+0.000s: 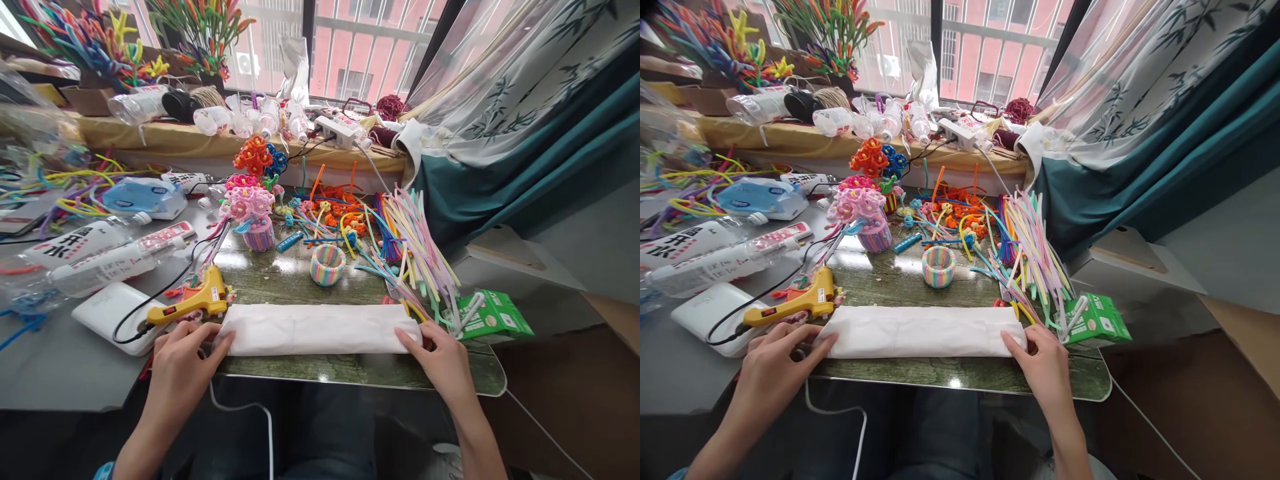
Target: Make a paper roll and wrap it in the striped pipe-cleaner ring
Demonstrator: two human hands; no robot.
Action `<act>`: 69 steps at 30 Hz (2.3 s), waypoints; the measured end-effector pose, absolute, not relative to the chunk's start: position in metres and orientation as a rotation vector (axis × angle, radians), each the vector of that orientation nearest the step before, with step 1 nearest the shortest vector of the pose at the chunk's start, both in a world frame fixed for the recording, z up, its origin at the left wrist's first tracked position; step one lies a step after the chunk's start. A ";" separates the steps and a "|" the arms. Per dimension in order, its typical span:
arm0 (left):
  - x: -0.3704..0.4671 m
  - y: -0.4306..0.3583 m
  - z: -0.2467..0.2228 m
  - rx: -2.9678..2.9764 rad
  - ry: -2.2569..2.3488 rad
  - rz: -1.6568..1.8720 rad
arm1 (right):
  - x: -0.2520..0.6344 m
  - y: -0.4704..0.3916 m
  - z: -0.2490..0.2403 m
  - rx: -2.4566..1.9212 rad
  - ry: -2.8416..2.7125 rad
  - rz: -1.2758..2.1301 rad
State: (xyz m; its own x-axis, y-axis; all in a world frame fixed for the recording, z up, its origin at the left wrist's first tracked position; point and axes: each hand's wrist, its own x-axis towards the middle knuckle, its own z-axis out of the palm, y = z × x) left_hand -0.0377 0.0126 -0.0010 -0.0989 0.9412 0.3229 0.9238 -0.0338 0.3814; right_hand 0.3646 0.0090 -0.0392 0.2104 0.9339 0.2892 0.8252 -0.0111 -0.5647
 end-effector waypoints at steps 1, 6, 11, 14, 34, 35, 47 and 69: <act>-0.038 0.012 -0.001 2.091 2.173 0.792 | 0.364 0.009 -0.039 -1.856 -1.629 0.211; -0.040 0.008 -0.007 2.107 2.233 0.709 | 0.363 0.011 -0.043 -1.896 -1.611 0.134; -0.040 0.004 -0.011 2.157 2.315 0.597 | 0.363 0.014 -0.049 -1.970 -1.620 0.068; -0.036 0.001 -0.011 2.248 2.359 0.555 | 0.363 0.015 -0.051 -1.987 -1.620 0.061; -0.034 0.011 -0.016 2.705 1.751 0.889 | 0.366 0.005 -0.050 -1.753 -1.397 0.231; -0.035 0.009 -0.018 2.616 1.822 0.949 | 0.369 0.003 -0.051 -1.730 -1.400 0.210; -0.055 -0.011 -0.010 2.004 1.612 1.045 | 0.393 -0.016 -0.044 -1.316 -1.766 0.500; -0.035 -0.011 -0.013 1.970 1.962 1.023 | 0.378 0.004 -0.046 -1.739 -1.645 0.353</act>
State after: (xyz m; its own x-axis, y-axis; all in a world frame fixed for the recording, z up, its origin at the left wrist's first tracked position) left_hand -0.0351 -0.0115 -0.0126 -0.1068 0.9351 0.3379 0.8123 -0.1139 0.5720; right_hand 0.3778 0.0036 -0.0455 0.1541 0.9516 0.2660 0.7590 0.0584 -0.6485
